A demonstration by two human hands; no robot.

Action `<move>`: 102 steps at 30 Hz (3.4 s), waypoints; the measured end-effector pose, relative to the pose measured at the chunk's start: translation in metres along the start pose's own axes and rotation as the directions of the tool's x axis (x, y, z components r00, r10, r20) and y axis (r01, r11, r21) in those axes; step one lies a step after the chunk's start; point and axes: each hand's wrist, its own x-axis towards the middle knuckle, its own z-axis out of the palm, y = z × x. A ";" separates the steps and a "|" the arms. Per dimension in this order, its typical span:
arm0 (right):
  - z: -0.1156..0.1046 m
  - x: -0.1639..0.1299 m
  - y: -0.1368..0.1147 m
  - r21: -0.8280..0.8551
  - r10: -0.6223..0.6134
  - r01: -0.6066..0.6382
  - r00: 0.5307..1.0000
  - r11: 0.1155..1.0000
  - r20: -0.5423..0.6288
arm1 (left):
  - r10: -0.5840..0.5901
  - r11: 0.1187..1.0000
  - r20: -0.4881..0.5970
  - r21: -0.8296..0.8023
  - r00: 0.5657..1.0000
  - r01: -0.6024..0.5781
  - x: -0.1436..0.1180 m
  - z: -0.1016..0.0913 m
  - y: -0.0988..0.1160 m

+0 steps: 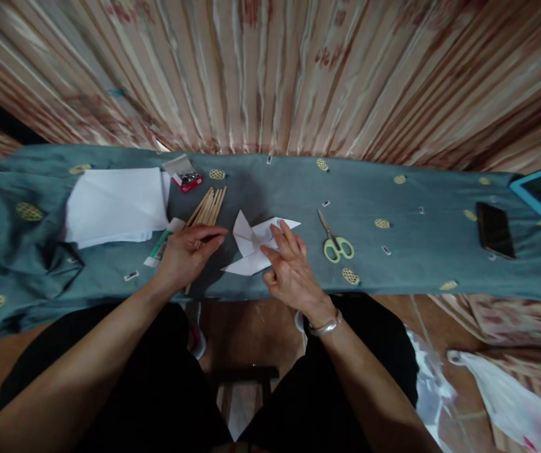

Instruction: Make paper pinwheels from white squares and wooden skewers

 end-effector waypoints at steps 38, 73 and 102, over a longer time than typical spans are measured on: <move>-0.019 0.000 -0.023 0.063 -0.122 0.136 0.974 0.989 -0.192 | -0.398 0.252 0.459 -0.778 0.794 0.575 -0.018 0.028 0.038; -0.022 -0.002 -0.031 0.093 -0.234 0.267 0.934 0.959 -0.272 | -0.461 0.444 0.223 -0.780 0.859 0.441 -0.015 0.024 0.043; -0.006 0.021 -0.020 0.877 0.558 -0.158 0.818 0.454 -0.142 | -0.423 0.607 0.000 -0.742 0.906 0.283 0.000 0.027 0.040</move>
